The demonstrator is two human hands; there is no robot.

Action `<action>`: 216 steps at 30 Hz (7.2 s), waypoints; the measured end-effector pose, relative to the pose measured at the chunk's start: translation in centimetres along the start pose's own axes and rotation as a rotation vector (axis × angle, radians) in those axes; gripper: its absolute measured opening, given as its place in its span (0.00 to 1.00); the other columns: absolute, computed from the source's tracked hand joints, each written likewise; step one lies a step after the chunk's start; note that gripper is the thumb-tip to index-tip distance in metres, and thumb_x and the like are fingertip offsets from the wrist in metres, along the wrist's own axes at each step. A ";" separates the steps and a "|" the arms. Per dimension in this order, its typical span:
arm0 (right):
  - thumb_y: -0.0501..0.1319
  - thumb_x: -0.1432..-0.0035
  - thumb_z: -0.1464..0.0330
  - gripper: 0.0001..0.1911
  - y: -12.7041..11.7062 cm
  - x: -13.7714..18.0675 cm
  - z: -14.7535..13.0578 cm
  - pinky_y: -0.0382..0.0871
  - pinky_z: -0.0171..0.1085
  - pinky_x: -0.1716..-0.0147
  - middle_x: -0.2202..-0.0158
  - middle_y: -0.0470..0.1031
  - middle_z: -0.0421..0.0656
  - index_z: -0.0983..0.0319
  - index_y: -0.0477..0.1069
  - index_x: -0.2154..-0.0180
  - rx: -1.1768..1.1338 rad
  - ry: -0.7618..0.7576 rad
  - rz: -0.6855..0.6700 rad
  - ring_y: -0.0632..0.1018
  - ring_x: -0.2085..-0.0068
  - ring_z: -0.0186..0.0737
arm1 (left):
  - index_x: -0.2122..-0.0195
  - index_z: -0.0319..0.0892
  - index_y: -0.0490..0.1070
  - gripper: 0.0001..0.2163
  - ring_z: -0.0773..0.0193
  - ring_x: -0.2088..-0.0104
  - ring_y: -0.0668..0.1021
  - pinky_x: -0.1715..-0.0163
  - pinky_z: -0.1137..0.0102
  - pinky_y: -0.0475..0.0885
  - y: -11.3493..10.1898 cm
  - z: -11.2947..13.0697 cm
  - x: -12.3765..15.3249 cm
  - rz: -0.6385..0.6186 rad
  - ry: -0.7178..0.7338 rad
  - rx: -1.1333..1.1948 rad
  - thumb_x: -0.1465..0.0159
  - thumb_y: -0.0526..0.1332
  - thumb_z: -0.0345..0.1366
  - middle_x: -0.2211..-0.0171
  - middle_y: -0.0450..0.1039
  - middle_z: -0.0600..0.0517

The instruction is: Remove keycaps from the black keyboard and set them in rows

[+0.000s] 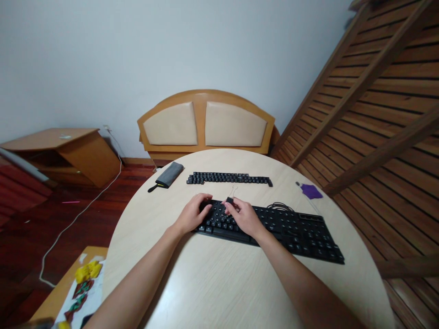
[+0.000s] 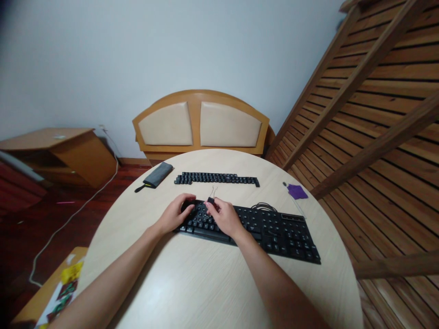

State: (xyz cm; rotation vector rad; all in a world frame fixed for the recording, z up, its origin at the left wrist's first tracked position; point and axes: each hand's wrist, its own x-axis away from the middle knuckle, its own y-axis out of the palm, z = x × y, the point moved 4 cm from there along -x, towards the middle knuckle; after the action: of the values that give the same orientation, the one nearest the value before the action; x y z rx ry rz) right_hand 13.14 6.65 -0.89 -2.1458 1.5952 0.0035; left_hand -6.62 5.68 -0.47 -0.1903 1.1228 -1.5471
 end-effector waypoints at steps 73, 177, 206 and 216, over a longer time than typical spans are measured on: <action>0.56 0.34 0.60 0.16 0.0 1.4 -1.3 0.70 0.39 0.61 0.66 0.81 0.46 0.60 0.79 0.65 0.329 -0.143 -0.066 0.80 0.64 0.44 | 0.57 0.43 0.74 0.09 0.56 0.50 0.77 0.47 0.56 0.72 0.9 2.4 1.7 -0.074 0.069 -0.081 0.30 0.53 0.34 0.53 0.77 0.46; 0.60 0.40 0.59 0.15 -0.2 1.0 0.4 0.71 0.35 0.70 0.73 0.81 0.44 0.63 0.70 0.57 -0.066 0.112 -0.054 0.82 0.71 0.42 | 0.59 0.47 0.77 0.06 0.56 0.58 0.76 0.57 0.63 0.73 -1.3 -3.1 -6.5 0.128 0.031 -0.341 0.34 0.61 0.37 0.61 0.78 0.49; 0.60 0.40 0.59 0.15 -0.2 1.2 0.1 0.70 0.34 0.72 0.74 0.81 0.44 0.63 0.71 0.57 -0.073 0.126 -0.053 0.82 0.72 0.42 | 0.60 0.45 0.77 0.09 0.50 0.50 0.71 0.48 0.55 0.71 1.3 -8.3 -7.2 0.194 -0.024 -0.352 0.40 0.63 0.28 0.54 0.74 0.46; 0.57 0.36 0.58 0.14 -0.5 1.0 -0.6 0.72 0.36 0.66 0.74 0.79 0.42 0.62 0.71 0.57 -0.099 0.066 -0.010 0.81 0.70 0.41 | 0.53 0.43 0.69 0.14 0.54 0.48 0.72 0.45 0.56 0.69 0.5 -3.8 -4.9 0.207 -0.064 -0.207 0.39 0.58 0.23 0.50 0.72 0.46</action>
State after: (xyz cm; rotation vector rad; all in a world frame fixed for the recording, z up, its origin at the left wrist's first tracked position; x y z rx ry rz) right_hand 13.77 5.64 -0.41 -2.2502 1.6536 0.0095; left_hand -7.17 11.88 -0.66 -0.2528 1.2119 -1.2348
